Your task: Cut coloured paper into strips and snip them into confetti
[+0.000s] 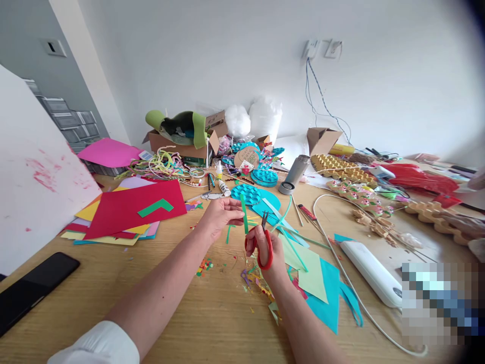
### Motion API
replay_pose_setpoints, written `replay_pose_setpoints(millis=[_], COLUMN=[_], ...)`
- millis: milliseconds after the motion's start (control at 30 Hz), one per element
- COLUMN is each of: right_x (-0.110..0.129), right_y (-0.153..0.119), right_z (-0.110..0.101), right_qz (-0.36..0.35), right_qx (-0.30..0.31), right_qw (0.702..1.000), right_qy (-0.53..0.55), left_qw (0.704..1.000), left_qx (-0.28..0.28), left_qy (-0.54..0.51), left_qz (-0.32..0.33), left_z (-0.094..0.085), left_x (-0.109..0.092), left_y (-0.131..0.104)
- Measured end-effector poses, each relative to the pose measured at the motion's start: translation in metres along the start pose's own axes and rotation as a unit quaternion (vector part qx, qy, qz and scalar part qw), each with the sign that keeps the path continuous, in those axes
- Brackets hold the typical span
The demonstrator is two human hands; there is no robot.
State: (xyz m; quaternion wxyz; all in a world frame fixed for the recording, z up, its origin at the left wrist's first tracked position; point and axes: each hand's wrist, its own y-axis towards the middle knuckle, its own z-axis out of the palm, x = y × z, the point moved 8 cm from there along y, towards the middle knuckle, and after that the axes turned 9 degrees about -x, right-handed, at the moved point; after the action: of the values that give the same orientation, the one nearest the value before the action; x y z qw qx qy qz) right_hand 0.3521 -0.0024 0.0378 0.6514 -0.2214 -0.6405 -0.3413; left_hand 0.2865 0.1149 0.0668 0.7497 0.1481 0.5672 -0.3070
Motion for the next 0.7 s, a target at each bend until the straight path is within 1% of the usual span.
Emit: replay_pose_setpoints(millis=[133,233,333,533,700], right_x=[0.002,0.000,-0.001,-0.006,-0.012], right_y=[0.000,0.001,0.002,0.002,0.000], right_z=[0.000,0.002,0.003,0.003,0.005], right_qz=[0.001,0.008,0.017,0.010,0.013], right_qx=[0.003,0.016,0.017,0.024,0.042], right_qw=[1.000,1.000,1.000,1.000,0.999], right_qy=[-0.017,-0.003,0.011,-0.003,0.012], left_qw=[1.000,1.000,1.000,1.000,1.000], left_qx=[-0.004,-0.002,-0.001,-0.006,0.008], left_qy=[0.001,0.004,0.007,0.000,-0.019], left_qz=[-0.005,-0.011,-0.013,-0.012,-0.018], left_z=[0.001,0.002,0.003,0.001,0.000], left_x=[0.003,0.004,0.005,0.005,0.004], left_y=[0.000,-0.001,-0.002,0.001,0.002])
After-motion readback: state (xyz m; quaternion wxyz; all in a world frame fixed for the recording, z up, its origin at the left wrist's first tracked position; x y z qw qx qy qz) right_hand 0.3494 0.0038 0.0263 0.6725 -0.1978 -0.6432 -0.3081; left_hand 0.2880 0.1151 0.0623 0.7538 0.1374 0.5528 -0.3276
